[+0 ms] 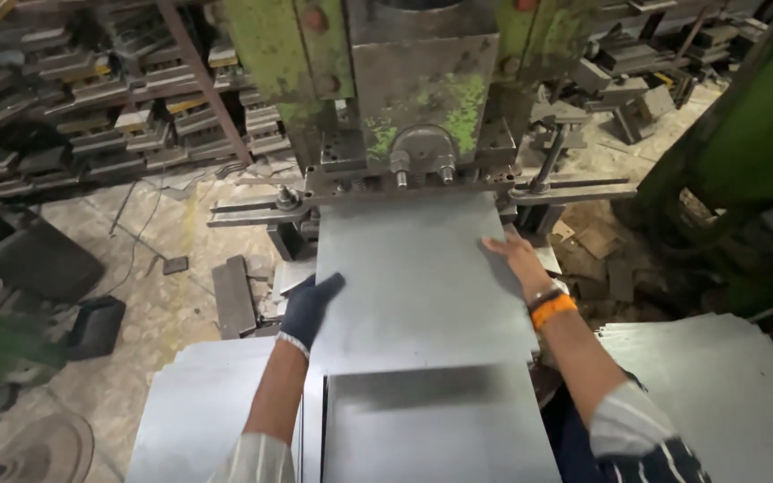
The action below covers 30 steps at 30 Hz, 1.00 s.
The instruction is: The recorder is using an industrial stamping machine to process metal sheets.
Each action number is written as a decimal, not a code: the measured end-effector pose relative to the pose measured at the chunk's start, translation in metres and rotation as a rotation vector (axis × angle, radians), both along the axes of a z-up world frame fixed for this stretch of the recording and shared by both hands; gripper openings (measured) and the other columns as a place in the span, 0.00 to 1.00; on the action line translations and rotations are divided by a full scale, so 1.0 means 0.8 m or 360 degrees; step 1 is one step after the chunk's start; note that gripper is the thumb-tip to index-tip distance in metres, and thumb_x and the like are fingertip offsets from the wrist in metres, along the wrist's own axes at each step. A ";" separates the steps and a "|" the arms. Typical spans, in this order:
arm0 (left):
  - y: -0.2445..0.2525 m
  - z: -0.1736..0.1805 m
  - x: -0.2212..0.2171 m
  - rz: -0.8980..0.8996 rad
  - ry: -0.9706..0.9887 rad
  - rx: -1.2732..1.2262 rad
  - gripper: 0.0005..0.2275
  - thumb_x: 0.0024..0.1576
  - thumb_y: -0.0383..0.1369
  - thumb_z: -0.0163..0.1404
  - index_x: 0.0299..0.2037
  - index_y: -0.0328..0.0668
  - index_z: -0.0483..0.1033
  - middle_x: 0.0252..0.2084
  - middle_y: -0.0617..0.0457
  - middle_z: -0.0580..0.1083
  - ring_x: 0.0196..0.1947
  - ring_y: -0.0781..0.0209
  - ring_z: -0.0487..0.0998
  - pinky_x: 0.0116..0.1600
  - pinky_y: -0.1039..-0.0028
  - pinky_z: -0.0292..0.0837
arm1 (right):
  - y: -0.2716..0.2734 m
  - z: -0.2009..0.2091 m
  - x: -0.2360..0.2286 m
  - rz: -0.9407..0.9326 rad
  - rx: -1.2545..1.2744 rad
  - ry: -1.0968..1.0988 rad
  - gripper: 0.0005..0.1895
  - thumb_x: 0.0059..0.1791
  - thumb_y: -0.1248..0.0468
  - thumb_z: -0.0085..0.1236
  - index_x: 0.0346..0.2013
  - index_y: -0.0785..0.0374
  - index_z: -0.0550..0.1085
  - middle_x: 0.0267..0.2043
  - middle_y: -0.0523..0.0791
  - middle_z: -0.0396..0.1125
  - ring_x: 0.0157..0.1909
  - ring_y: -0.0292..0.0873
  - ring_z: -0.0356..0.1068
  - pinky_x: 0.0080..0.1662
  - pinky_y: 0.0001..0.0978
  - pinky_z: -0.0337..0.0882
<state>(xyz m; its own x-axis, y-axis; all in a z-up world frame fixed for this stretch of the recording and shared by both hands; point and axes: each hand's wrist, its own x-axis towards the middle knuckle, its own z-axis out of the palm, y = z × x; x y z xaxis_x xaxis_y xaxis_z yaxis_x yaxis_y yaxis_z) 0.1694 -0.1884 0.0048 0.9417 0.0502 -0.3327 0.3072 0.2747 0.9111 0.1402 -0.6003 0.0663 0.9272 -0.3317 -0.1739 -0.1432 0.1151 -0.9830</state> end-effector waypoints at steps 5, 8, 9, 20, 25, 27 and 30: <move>-0.018 0.057 0.008 -0.0002 0.0093 0.0387 0.25 0.45 0.40 0.72 0.54 0.49 0.81 0.44 0.45 0.81 0.45 0.53 0.84 0.56 0.60 0.78 | -0.030 -0.048 0.065 0.0050 -0.0044 -0.0019 0.12 0.38 0.60 0.73 0.28 0.61 0.78 0.22 0.40 0.66 0.26 0.31 0.65 0.33 0.20 0.64; -0.029 0.081 -0.007 0.0037 0.0100 0.0281 0.24 0.49 0.33 0.69 0.56 0.37 0.79 0.47 0.39 0.80 0.49 0.50 0.82 0.60 0.58 0.74 | -0.020 0.005 0.025 0.0043 -0.0024 -0.0056 0.10 0.39 0.61 0.72 0.24 0.58 0.76 0.21 0.39 0.65 0.26 0.29 0.62 0.32 0.19 0.59; -0.031 0.075 -0.003 0.0047 0.0100 0.0282 0.24 0.49 0.33 0.69 0.56 0.37 0.79 0.47 0.39 0.80 0.49 0.50 0.82 0.60 0.58 0.74 | -0.016 0.007 0.026 0.0054 -0.0022 -0.0057 0.10 0.39 0.61 0.72 0.24 0.58 0.76 0.21 0.39 0.65 0.26 0.29 0.62 0.32 0.19 0.59; -0.040 0.091 -0.013 0.0159 0.0149 0.0168 0.24 0.48 0.31 0.69 0.55 0.34 0.79 0.44 0.39 0.80 0.45 0.50 0.82 0.57 0.62 0.76 | -0.013 -0.001 0.041 0.0075 -0.0120 0.0237 0.19 0.38 0.53 0.76 0.39 0.56 0.82 0.37 0.43 0.75 0.42 0.40 0.74 0.52 0.34 0.68; -0.037 0.075 -0.004 0.0108 0.0125 0.0218 0.23 0.49 0.34 0.70 0.55 0.39 0.80 0.44 0.41 0.80 0.45 0.51 0.82 0.57 0.61 0.76 | -0.004 0.014 0.027 0.0093 -0.0021 0.0161 0.17 0.39 0.60 0.73 0.38 0.63 0.80 0.35 0.46 0.72 0.38 0.40 0.72 0.48 0.35 0.69; -0.036 0.079 -0.007 0.0080 0.0143 0.0265 0.22 0.49 0.35 0.70 0.55 0.43 0.81 0.45 0.42 0.81 0.46 0.53 0.83 0.57 0.63 0.77 | -0.004 0.019 0.025 0.0095 -0.0029 0.0158 0.16 0.40 0.60 0.73 0.39 0.63 0.80 0.35 0.45 0.72 0.38 0.39 0.72 0.47 0.33 0.70; -0.038 0.079 -0.006 0.0073 0.0118 0.0281 0.23 0.49 0.37 0.70 0.55 0.43 0.81 0.45 0.43 0.81 0.47 0.53 0.83 0.57 0.63 0.76 | -0.005 0.015 0.026 0.0095 -0.0016 0.0150 0.16 0.40 0.61 0.72 0.39 0.65 0.80 0.34 0.46 0.72 0.37 0.40 0.73 0.47 0.33 0.70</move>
<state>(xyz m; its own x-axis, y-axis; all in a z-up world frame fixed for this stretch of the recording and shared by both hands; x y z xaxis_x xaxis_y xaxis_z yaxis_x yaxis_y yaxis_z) 0.1645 -0.2186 0.0679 0.9104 0.1562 -0.3831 0.3659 0.1280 0.9218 0.1608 -0.6046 0.0784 0.9251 -0.2786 -0.2580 -0.2411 0.0937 -0.9660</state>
